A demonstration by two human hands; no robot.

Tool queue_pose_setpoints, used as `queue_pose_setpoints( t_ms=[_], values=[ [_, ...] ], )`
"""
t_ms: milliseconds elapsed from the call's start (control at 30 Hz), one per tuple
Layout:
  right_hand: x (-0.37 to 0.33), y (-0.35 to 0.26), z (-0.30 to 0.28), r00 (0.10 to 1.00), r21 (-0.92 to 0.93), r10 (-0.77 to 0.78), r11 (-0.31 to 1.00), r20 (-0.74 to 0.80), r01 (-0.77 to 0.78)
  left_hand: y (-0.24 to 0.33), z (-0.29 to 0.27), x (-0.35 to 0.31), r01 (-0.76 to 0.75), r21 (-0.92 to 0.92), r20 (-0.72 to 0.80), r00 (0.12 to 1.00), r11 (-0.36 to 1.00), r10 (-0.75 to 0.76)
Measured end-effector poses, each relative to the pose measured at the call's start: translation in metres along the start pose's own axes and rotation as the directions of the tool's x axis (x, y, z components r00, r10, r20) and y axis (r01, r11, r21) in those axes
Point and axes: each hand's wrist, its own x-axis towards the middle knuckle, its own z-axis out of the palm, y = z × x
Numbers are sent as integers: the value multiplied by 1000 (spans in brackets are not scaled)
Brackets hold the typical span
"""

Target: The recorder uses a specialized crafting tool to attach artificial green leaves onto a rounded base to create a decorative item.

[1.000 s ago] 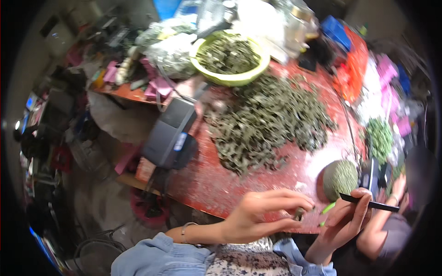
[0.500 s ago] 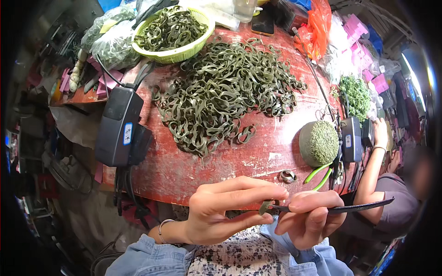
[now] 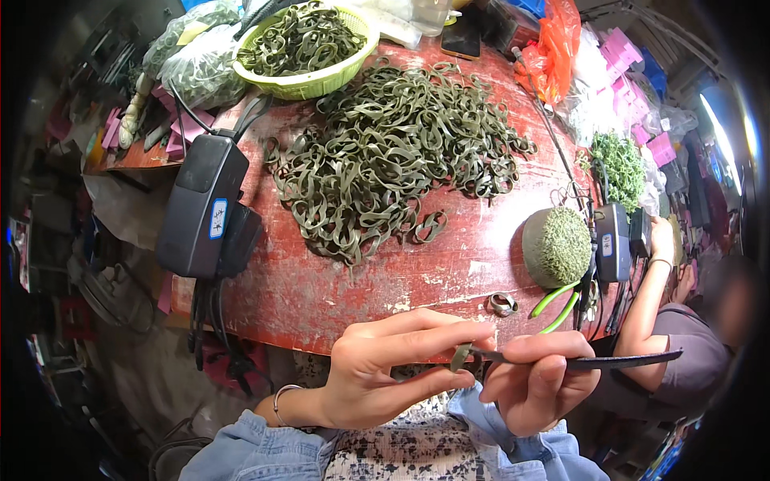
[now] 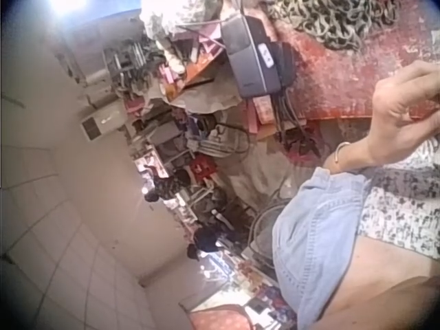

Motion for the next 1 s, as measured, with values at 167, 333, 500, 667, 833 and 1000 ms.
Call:
queue_pose_setpoints(
  t_ms=[167, 333, 500, 667, 833, 1000],
  values=[
    [-4, 9, 3, 983, -77, -97, 993, -154, 86, 2, 1, -3, -46, -17, -11, 999, 999, 46],
    [8, 29, -5, 964, -133, -192, 977, -185, 169, 6, 4, -7, -456, 8, 101, 886, 890, 453],
    [42, 63, -1, 992, -521, -111, 845, 58, 124, 15, 3, -3, -44, -184, 81, 995, 982, 60],
    [61, 85, 18, 963, -807, -101, 527, 250, 264, -10, 0, -1, 201, -486, -154, 938, 851, -309],
    [65, 101, 17, 957, -864, -45, 420, 285, 277, -35, -20, -7, 161, -205, -215, 955, 965, -205],
    [59, 68, 1, 946, -522, 154, 853, 286, 19, -40, -25, 2, 3, 398, -373, 914, 918, 158]
  ],
)
